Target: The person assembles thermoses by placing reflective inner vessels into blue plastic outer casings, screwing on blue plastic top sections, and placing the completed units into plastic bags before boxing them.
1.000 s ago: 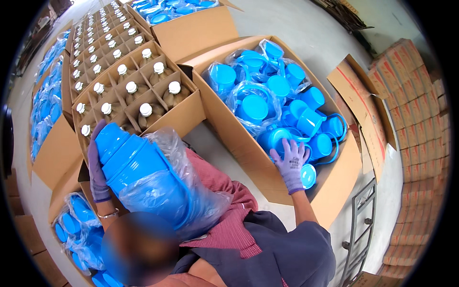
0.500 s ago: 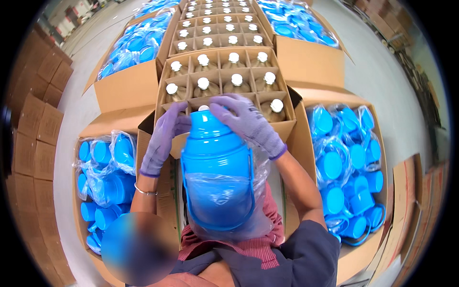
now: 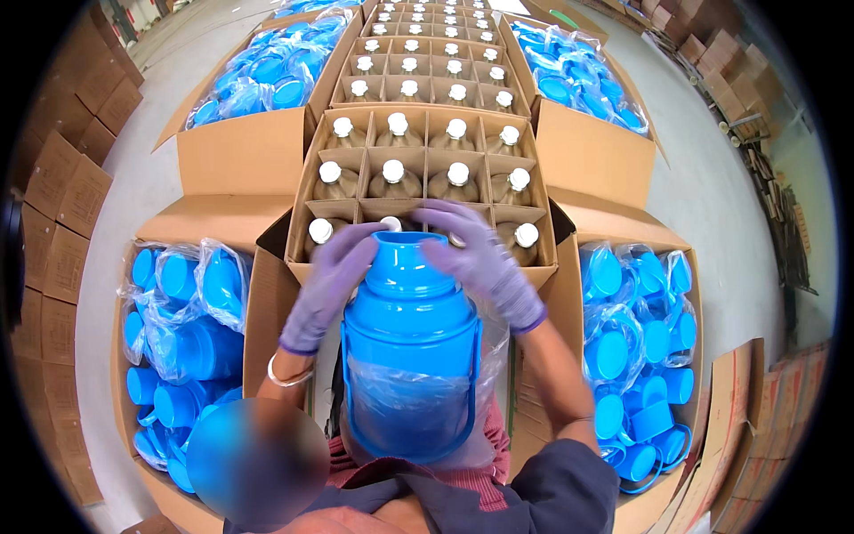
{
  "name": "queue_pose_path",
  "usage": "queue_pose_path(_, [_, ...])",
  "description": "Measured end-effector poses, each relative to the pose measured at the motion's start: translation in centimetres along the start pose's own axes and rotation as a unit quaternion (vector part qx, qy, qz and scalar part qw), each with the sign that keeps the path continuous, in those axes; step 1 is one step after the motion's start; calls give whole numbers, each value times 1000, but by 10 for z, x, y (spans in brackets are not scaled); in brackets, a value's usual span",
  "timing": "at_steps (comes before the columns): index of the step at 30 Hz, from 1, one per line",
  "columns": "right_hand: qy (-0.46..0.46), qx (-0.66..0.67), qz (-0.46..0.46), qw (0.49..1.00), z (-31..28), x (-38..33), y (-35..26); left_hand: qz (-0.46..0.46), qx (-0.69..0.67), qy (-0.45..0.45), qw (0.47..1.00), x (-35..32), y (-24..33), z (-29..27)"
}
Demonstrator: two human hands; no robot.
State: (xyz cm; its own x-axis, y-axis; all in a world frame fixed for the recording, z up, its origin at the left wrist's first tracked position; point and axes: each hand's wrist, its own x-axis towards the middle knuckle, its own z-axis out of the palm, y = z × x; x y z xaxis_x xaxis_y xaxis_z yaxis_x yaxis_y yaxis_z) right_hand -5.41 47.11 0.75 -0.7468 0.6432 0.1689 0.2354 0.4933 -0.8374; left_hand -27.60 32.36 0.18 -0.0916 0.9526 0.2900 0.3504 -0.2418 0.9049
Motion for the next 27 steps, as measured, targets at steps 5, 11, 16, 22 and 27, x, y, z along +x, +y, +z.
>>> queue_pose_path(5, [23,15,-103,994,20,7,-58,154,114,111,975,16,-19,11])
queue_pose_path(11, [62,9,70,996,-4,0,-4,17,-136,30,990,-10,-20,-17])
queue_pose_path(16, [28,-20,21,999,6,-1,-27,-44,-39,-7,998,-1,2,-4])
queue_pose_path(22, [-35,94,-30,995,29,6,-61,-69,-198,47,977,2,7,18])
queue_pose_path(27, [67,-25,97,993,-4,-3,12,-52,-191,40,979,-20,-14,-39])
